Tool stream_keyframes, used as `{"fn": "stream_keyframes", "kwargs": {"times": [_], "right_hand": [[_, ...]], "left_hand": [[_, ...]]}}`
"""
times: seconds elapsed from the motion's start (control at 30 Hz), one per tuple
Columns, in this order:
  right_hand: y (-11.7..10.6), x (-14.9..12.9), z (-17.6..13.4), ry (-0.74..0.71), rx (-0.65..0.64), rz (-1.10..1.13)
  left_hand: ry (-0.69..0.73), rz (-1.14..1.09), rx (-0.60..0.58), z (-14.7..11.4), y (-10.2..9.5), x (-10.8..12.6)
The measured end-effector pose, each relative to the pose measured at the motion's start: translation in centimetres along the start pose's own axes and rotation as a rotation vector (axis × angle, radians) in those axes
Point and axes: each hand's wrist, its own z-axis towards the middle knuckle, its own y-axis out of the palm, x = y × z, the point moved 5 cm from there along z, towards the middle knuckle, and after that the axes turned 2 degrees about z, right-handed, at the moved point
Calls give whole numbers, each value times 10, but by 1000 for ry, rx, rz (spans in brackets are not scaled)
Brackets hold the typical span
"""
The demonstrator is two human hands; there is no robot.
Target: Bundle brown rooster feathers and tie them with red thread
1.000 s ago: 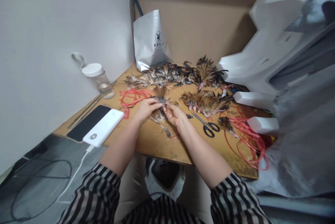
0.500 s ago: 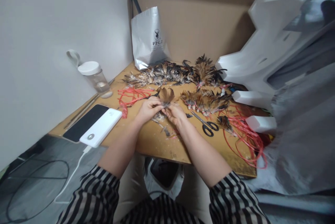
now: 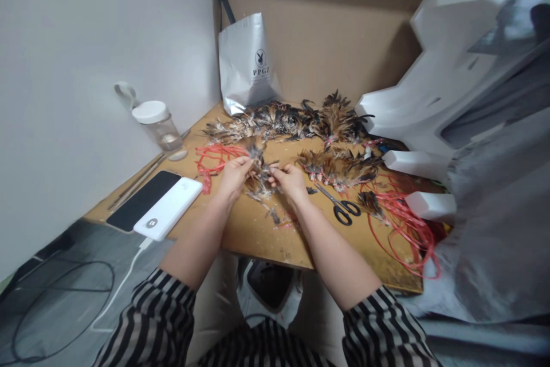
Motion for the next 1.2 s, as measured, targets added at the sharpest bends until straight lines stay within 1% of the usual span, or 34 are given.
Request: {"fn": "stream_keyframes", "kwargs": {"times": [0.07,0.13,0.2,0.23,0.27,0.33,0.5,0.57,0.63,0.77,0.83,0.9,0.97,1.03,1.2], "right_hand": [[2,-2,-1,-114,-24,-188],[6,-6,-5,-251,-39,-381],[9,-12,-10,-406,-9,-562],[10,-15,-13,-469,12,-639],[11,-17,-15,-510,30,-699],[12,-19,-17,-537,49,-759],[12,-17,-16,-509,10,-664],[11,-14,-13,-467,-3,-590],[10,-9,-9,-351,-31,-464],[6,0,-2,-31,-90,-86],[4,-1,-1,72,-105,96],[3,-2,0,141,-129,217],[2,-4,0,160,-152,256],[1,-5,1,130,-157,241],[1,-7,1,10,-122,85]], "left_hand": [[-8,70,18,0,0,-1],[22,172,1,-2,3,1],[57,254,-4,-7,7,4],[63,272,16,-9,9,5],[66,285,35,-11,11,7],[64,296,51,-15,14,10],[31,279,64,-19,19,14],[20,280,66,-19,19,14],[18,269,53,-19,19,13],[-3,181,-21,-15,17,8],[-46,107,-66,-14,16,4],[-105,38,-103,-13,14,0],[-162,-10,-133,-13,14,-3],[-202,-38,-164,-14,15,-6],[-239,-39,-207,-14,17,-8]]}}
